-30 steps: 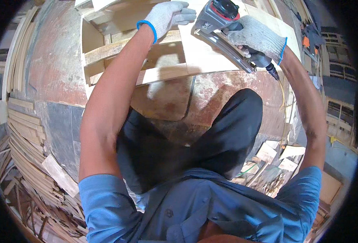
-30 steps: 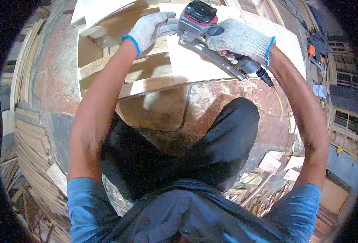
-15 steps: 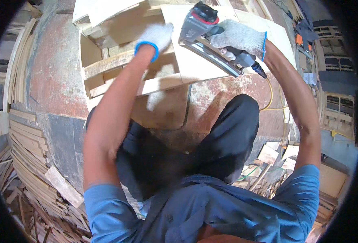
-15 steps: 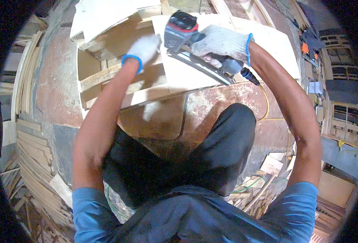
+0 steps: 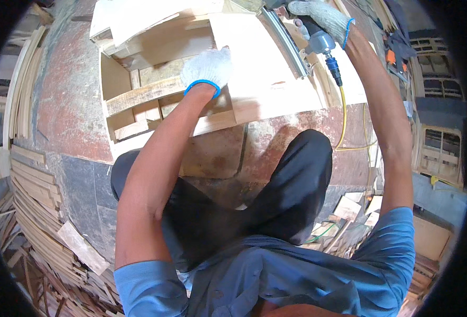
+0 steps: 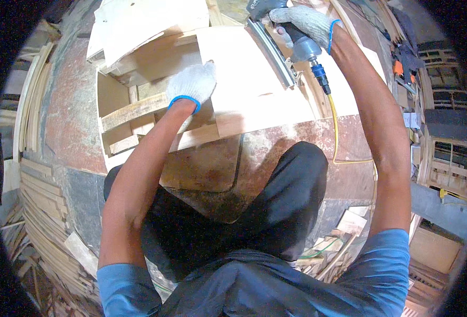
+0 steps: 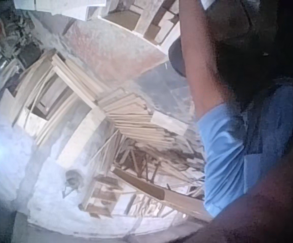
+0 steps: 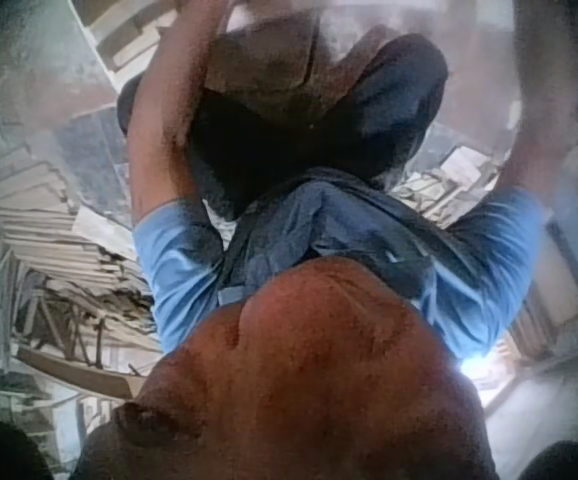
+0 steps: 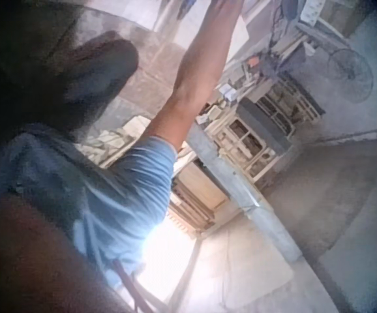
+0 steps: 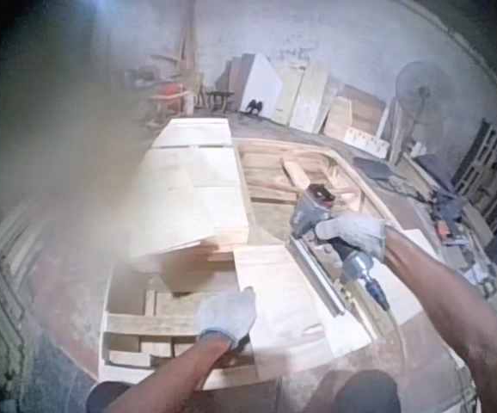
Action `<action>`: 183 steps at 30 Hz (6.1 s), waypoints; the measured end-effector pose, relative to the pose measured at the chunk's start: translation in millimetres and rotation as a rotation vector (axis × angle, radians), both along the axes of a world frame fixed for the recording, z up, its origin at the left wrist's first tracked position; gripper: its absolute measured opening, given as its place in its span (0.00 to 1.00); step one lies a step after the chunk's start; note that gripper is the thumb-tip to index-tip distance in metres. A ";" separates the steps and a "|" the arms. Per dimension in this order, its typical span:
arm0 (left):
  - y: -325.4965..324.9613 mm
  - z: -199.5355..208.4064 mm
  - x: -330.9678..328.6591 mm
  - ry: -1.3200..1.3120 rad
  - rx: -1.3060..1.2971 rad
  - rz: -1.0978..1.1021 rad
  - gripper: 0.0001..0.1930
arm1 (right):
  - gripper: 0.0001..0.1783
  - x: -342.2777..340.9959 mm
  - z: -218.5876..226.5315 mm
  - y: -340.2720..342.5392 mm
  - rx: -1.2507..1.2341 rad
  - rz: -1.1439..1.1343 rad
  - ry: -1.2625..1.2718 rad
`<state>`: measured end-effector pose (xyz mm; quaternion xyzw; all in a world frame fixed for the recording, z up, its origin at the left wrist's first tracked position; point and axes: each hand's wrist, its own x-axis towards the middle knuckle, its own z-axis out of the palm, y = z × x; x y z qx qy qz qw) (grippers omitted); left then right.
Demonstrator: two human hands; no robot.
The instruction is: The person assembles a wooden structure by positioning planks, using a nail gun to fasten pieces, and marking measurements with a pencil and ruler. They repeatedly adjust and secure components while seated on the floor.
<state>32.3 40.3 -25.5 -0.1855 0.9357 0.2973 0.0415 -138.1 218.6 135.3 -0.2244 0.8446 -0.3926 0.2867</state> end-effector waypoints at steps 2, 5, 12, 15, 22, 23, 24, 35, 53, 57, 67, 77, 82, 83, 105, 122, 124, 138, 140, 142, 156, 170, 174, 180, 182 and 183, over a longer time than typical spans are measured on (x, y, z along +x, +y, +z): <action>1.4 -0.4 0.0 0.015 -0.002 0.020 0.34 | 0.15 6.0 0.7 -8.0 0.002 0.022 0.104; 3.5 0.9 -1.5 0.019 0.004 0.007 0.34 | 0.14 -9.7 -6.7 -2.8 -0.109 0.083 -0.113; 2.6 7.0 1.7 -0.007 0.015 0.002 0.34 | 0.06 -1.2 -5.7 -18.3 0.099 -0.079 -0.050; 1.8 2.6 0.8 0.033 -0.027 -0.062 0.34 | 0.06 -2.0 -5.1 -15.3 0.031 -0.062 -0.222; 4.3 8.7 1.3 0.050 -0.004 -0.034 0.33 | 0.07 -3.5 -4.0 -22.0 0.104 -0.090 -0.116; 7.7 10.7 3.8 0.076 -0.014 -0.036 0.33 | 0.07 -2.1 -2.1 -20.0 0.093 -0.078 -0.073; 8.9 11.9 6.2 0.098 -0.023 -0.030 0.32 | 0.06 2.0 -0.5 -21.2 0.083 -0.058 -0.033; 3.5 0.5 -2.5 0.032 -0.006 -0.052 0.29 | 0.04 7.9 -4.5 -55.0 -0.068 0.053 -0.299; -1.2 6.6 3.2 0.004 0.037 -0.016 0.29 | 0.06 16.7 -40.3 -82.5 -0.214 -0.126 -0.609; -1.8 5.4 -2.1 0.029 0.026 -0.055 0.30 | 0.04 19.4 -40.2 -85.9 -0.240 -0.143 -0.557; -4.8 -7.6 -8.1 -0.001 0.011 0.031 0.33 | 0.09 68.3 -10.0 -39.8 -0.308 -0.067 -0.229; -2.1 -4.1 -6.2 -0.045 -0.074 0.029 0.37 | 0.17 139.6 18.9 148.3 0.256 0.056 -0.011; -8.5 -29.0 -22.7 0.000 -0.200 -0.069 0.28 | 0.15 154.4 2.5 163.7 0.199 -0.008 -0.068; -13.5 -37.0 -27.2 0.011 -0.265 -0.129 0.24 | 0.14 142.7 -19.7 168.3 0.392 0.070 -0.073; -6.0 -18.7 -15.6 0.041 -0.279 -0.156 0.23 | 0.17 175.3 -0.3 104.5 0.428 0.184 -0.019; -9.1 -20.1 -18.6 0.026 -0.239 -0.051 0.26 | 0.20 170.7 -12.1 96.8 0.571 0.329 -0.057; -7.5 -5.7 -18.2 0.037 -0.294 -0.058 0.24 | 0.20 166.4 -16.4 120.4 0.524 0.441 -0.045; 75.4 -3.9 -21.2 0.681 -0.466 -0.438 0.15 | 0.16 178.6 -197.1 297.9 0.606 0.425 0.237; 79.4 -2.6 -22.0 0.659 -0.452 -0.445 0.15 | 0.12 156.0 -156.7 276.8 0.538 0.388 0.235; 79.7 12.8 -19.3 0.534 -0.413 -0.453 0.16 | 0.11 131.9 -116.1 243.4 0.296 0.213 0.576; 79.3 6.7 -17.2 0.496 -0.409 -0.418 0.20 | 0.21 58.3 -159.1 131.4 0.075 0.125 1.211; 73.0 -8.2 -19.6 0.630 -0.462 -0.414 0.18 | 0.19 54.1 -179.8 139.8 -0.080 0.105 1.163; 75.9 -0.1 -22.9 0.655 -0.660 -0.586 0.19 | 0.18 52.5 -190.6 142.5 -0.124 0.101 1.212; 100.3 22.1 -29.2 0.508 -0.601 -0.828 0.23 | 0.19 58.7 -181.7 146.1 -0.108 0.063 1.053; 106.2 17.2 -27.1 0.445 -0.596 -0.808 0.20 | 0.19 72.0 -188.9 158.6 -0.037 0.011 1.078; 117.7 25.8 -29.0 0.344 -0.700 -0.845 0.19 | 0.20 78.3 -187.6 170.2 0.010 -0.018 1.096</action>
